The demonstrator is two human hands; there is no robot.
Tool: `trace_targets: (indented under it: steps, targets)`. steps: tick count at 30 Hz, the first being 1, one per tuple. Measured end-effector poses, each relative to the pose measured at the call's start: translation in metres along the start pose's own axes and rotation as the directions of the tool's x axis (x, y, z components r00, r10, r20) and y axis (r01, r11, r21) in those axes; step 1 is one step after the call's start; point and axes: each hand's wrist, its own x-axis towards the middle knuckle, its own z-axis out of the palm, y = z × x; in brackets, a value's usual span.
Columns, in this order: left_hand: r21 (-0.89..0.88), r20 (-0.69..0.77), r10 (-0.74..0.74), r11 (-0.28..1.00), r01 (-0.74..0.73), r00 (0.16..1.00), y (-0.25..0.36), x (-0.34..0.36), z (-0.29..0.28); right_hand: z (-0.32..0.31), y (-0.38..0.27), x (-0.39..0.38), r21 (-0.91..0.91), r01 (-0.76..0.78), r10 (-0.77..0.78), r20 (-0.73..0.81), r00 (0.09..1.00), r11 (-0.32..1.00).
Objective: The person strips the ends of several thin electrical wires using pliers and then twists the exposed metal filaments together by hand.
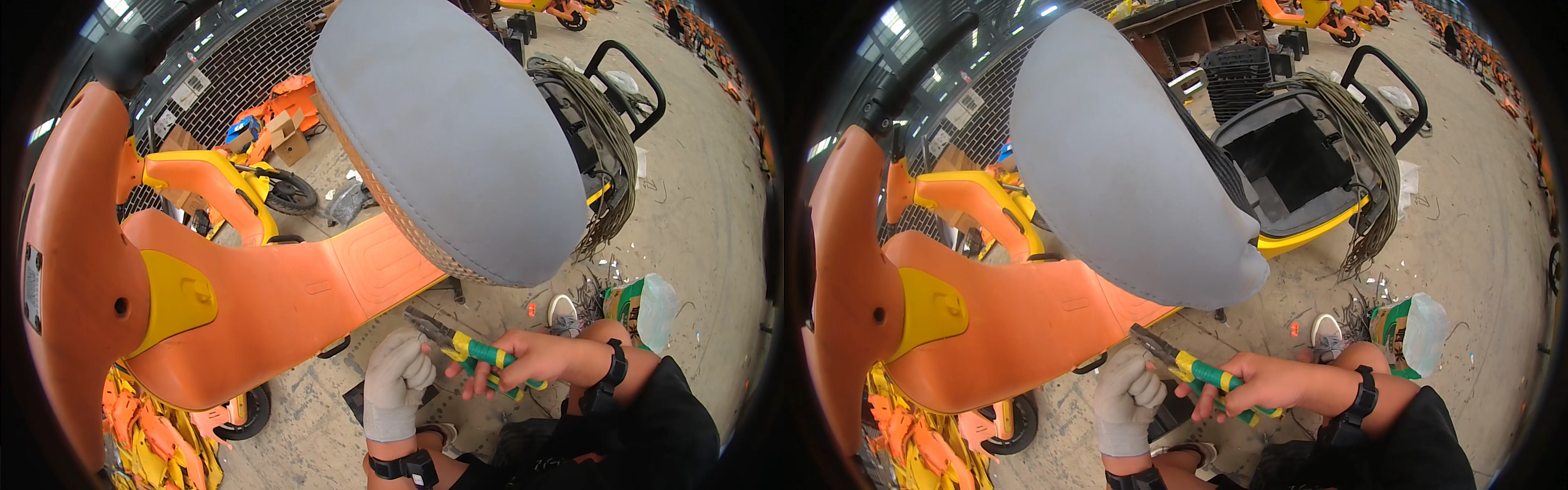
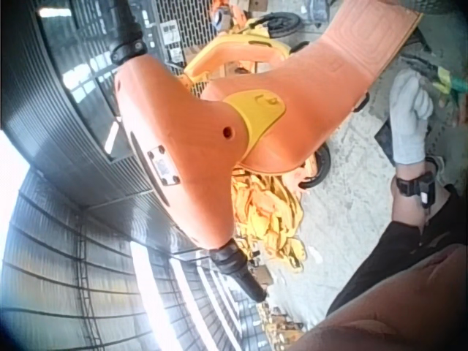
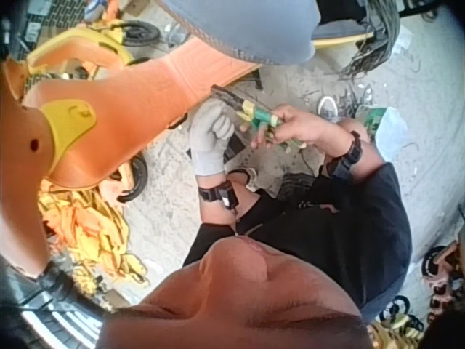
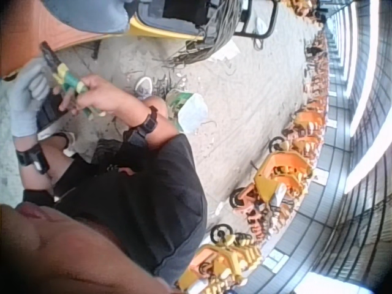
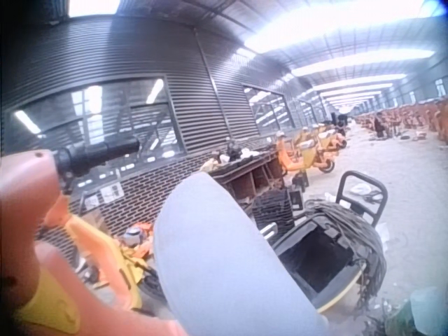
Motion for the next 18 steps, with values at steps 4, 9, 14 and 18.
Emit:
trace_targets:
  steps: [4,9,14,18]
  targets:
    - [0.192,-0.026,0.074,0.979,-0.068,0.997,-0.004,0.002,0.000,0.006,0.000,0.001,-0.284,0.053,-0.087,-0.107,0.990,0.957]
    - [0.254,-0.033,0.094,0.964,-0.083,0.995,-0.006,0.000,-0.004,0.005,0.008,0.004,-0.530,0.146,-0.234,-0.103,0.967,0.835]
    - [0.269,-0.039,0.093,0.960,-0.079,0.995,-0.004,-0.001,-0.007,0.011,-0.004,0.004,-0.636,0.060,-0.191,-0.139,0.972,0.769]
    - [0.177,-0.010,0.066,0.982,-0.063,0.998,-0.004,-0.002,-0.010,0.013,0.000,0.004,-0.551,0.084,-0.213,-0.175,0.961,0.830]
